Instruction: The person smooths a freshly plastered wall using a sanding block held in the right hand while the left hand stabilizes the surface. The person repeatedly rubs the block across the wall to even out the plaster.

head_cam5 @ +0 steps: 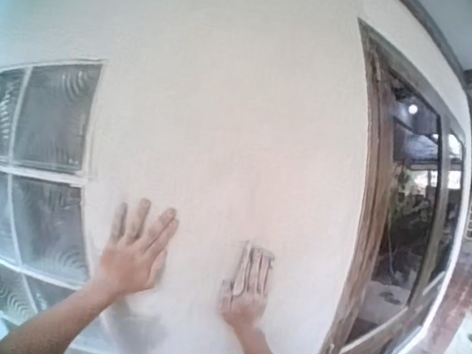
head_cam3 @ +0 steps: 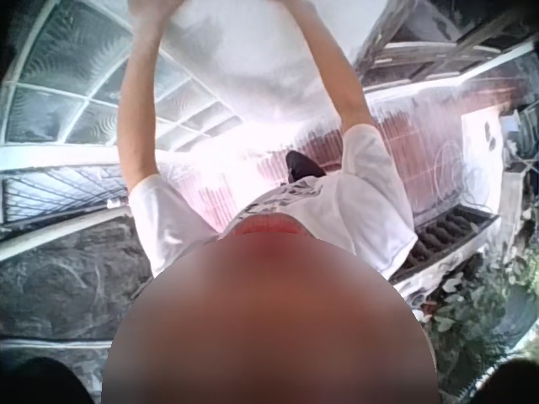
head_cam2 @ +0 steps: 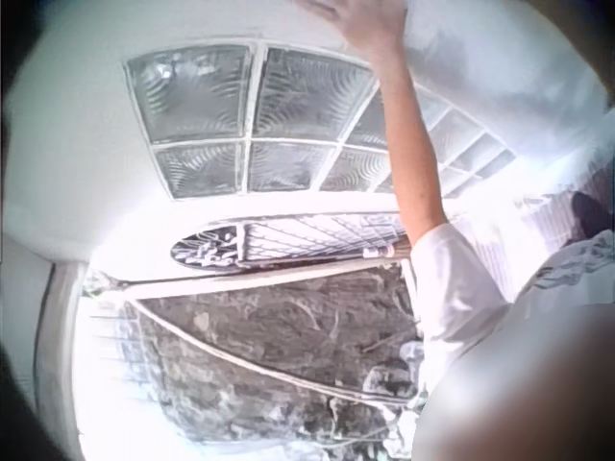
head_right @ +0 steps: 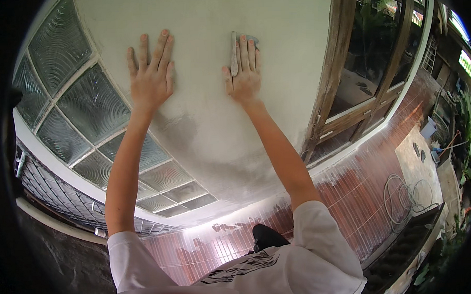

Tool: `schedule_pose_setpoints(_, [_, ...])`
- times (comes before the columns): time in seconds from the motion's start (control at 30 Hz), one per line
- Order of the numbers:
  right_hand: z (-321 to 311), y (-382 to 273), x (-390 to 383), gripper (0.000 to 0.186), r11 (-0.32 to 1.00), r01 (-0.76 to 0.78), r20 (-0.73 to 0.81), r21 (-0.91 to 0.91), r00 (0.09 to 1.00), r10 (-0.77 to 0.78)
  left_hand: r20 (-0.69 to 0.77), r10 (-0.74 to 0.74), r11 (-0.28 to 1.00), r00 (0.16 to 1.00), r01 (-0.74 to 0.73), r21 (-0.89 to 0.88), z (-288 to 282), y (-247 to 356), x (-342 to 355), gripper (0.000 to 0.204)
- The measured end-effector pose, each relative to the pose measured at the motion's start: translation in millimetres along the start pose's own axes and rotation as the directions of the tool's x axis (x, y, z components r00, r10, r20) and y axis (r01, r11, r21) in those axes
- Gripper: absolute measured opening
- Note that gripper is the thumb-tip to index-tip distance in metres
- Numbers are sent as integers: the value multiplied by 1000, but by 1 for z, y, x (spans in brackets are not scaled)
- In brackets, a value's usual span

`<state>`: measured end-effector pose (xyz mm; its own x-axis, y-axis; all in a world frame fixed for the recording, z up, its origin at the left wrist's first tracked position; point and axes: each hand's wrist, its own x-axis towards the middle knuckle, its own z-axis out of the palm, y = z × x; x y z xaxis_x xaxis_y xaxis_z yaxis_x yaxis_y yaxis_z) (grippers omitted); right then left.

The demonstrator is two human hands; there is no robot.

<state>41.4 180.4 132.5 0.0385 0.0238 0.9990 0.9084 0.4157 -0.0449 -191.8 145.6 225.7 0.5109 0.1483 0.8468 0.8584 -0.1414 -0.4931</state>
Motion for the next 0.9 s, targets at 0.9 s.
schedule_pose_setpoints(0.9, [13, -27, -34, 56, 910, 414, 204, -15, 892, -403, -111, -275, 961, 955, 272, -39, 13, 4, -10, 59])
